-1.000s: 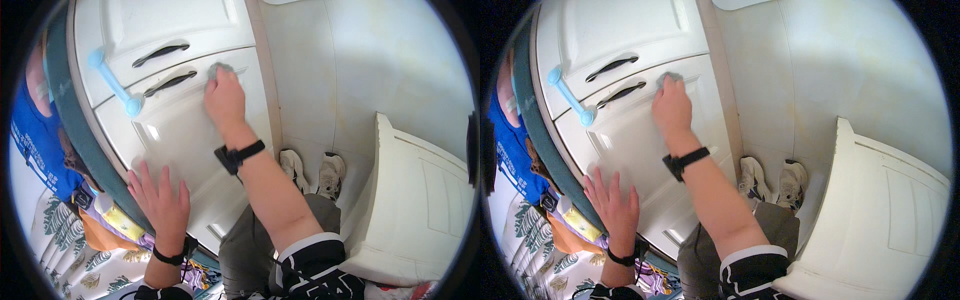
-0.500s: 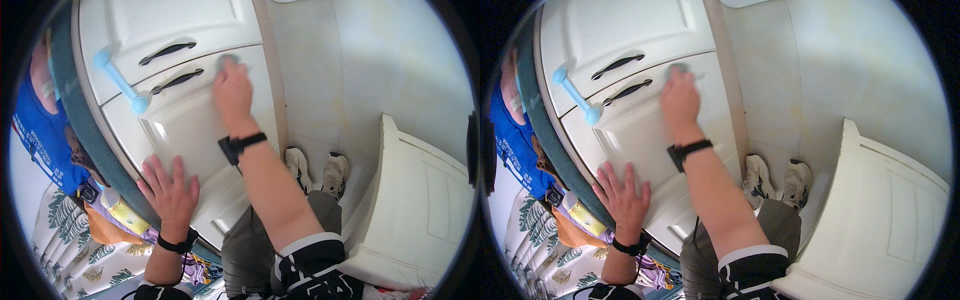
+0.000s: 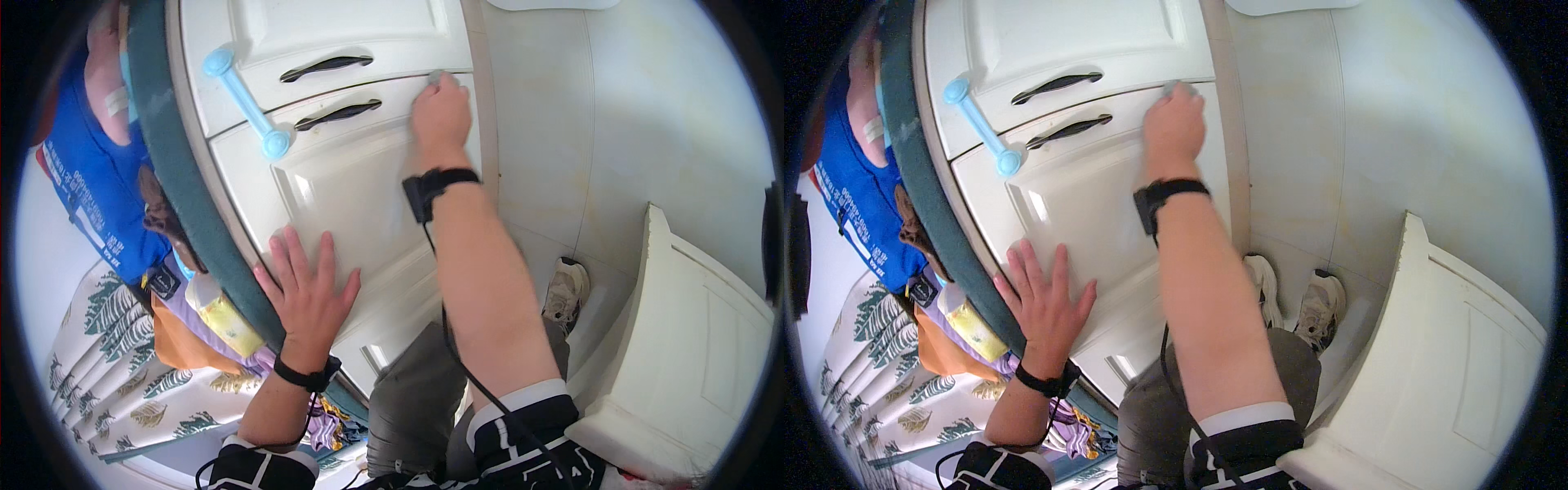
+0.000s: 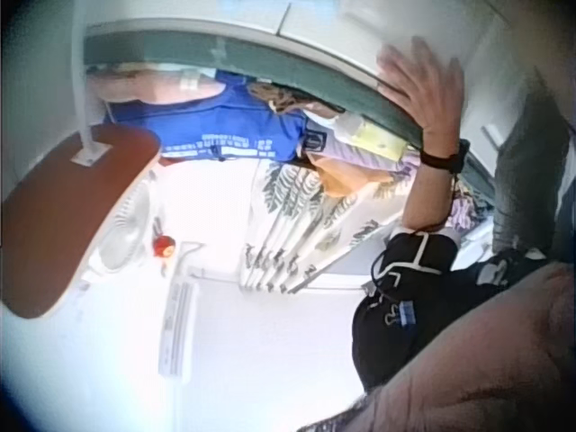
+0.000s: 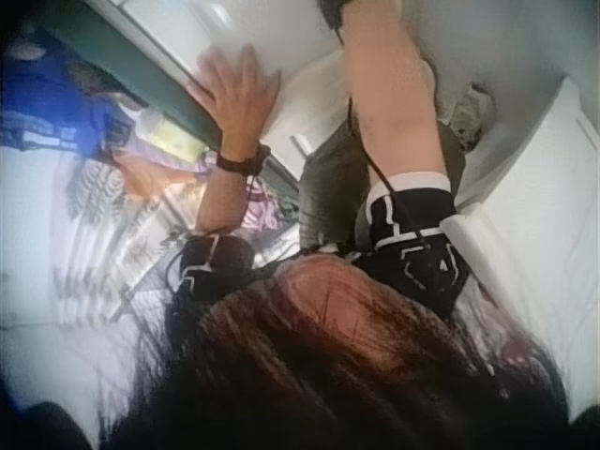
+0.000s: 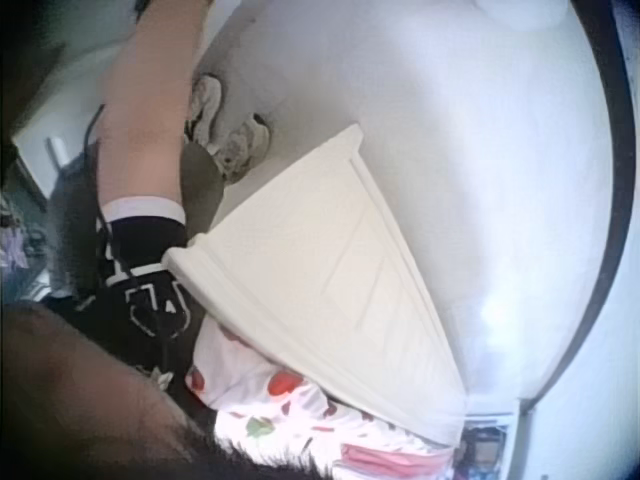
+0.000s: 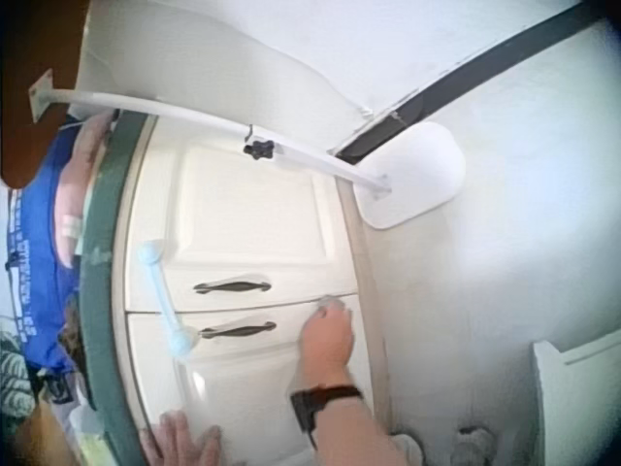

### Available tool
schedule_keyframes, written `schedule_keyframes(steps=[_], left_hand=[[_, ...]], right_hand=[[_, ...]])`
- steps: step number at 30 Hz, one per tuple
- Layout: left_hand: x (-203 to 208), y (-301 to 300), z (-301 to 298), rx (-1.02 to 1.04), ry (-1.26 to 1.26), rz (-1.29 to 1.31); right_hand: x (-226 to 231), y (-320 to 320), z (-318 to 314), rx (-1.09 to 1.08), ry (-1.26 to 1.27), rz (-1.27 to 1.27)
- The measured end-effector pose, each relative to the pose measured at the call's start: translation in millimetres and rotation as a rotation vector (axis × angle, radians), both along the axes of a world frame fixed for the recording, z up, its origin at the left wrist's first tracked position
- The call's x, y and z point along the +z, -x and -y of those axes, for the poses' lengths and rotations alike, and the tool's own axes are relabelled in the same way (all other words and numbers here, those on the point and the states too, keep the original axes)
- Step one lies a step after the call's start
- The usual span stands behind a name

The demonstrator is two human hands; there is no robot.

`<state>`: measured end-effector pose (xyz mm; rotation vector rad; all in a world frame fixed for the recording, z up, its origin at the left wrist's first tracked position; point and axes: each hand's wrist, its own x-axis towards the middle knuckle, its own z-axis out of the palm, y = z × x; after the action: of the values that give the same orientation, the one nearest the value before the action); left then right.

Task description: Wiping down the exterior surfaces and handles of white storage cabinets with a cloth.

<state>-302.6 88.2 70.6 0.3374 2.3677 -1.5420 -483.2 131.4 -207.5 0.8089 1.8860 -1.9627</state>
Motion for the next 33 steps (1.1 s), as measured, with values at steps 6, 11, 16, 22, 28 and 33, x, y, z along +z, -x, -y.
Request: schedule_keyframes(steps=[6,11,16,22,28,33], left_hand=[[4,0,10,-0.044,0.009,0.003],[0,0,6,-0.012,0.007,0.006],[4,4,-1,-0.009,0.055,0.019],[2,1,2,-0.004,0.033,0.001],[3,2,3,-0.013,0.055,0.004],[4,2,-2,0.013,0.053,0.038]], right_hand=[[69,-45,-10,-0.098,0.075,-0.047],[125,-72,17,-0.107,0.199,-0.201],[140,-58,17,-0.079,0.059,-0.332],[159,-82,16,-0.206,0.264,-0.267],[152,-83,11,-0.067,0.079,-0.367],[145,-71,19,-0.011,0.043,-0.333]])
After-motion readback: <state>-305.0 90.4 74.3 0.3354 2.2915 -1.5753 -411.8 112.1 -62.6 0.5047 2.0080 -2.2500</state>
